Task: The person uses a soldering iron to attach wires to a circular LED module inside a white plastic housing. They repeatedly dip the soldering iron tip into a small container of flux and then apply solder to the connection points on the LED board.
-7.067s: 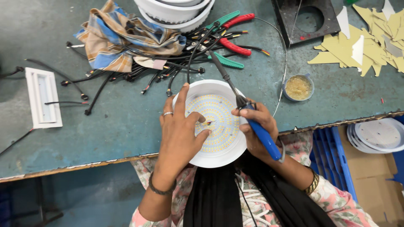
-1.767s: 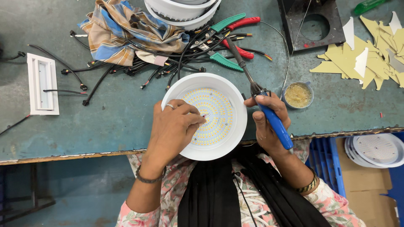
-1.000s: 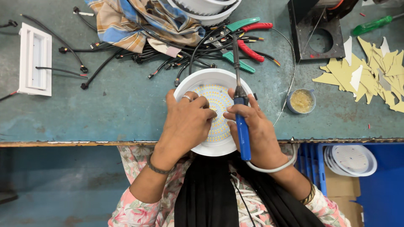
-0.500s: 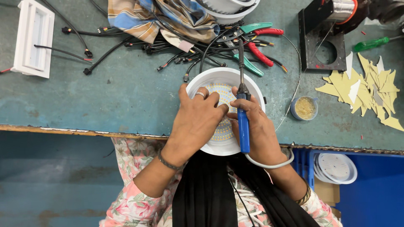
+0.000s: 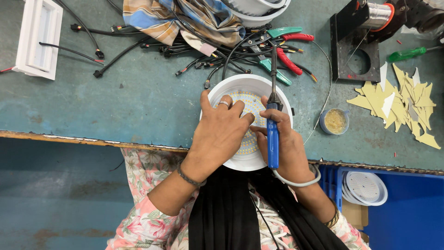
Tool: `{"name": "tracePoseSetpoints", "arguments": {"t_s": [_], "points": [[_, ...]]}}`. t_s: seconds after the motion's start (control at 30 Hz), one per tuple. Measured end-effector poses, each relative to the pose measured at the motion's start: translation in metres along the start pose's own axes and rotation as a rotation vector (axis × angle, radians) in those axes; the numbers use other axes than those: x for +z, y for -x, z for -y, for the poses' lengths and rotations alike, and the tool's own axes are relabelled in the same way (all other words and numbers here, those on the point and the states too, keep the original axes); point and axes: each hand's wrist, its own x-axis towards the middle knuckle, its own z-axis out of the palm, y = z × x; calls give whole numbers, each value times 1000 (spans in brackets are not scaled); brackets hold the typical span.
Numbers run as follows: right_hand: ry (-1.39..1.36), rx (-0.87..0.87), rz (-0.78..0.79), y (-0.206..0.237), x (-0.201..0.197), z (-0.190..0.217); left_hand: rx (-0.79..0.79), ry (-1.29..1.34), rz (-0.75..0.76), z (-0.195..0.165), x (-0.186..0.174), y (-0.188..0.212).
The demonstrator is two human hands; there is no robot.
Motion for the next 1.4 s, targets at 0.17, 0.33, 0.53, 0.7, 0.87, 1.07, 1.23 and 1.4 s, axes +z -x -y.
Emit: {"name": "tracePoseSetpoints", "arguments": {"t_s": [0.17,0.33,0.53,0.7,0.87,1.07,1.23,1.4], "points": [[-2,-15,-36,3,1,-4,-5,-7,27,-4,-1,-3],[16,-55,-184,14,-19,-16,2,5,27,-2,-3,-3],[215,22,-476,46,-77,-44,2,10,49,-1,-7,-1],[224,142,-482,69,-105,-81,-5,-49,64,-10,-11,-5],[60,120,-431,75,-93,-109,-27,-63,63,-13,-9,-7],[100,152,-552,64,-86,-106,-42,-24,67,-11,-9,-7],[-249,-73,-451,60,-89,-62,-44,-2,95,-9,-11,-8],[-151,-174,-234,39,-58,-19,-35,46,54,-6,-9,-8]]}}
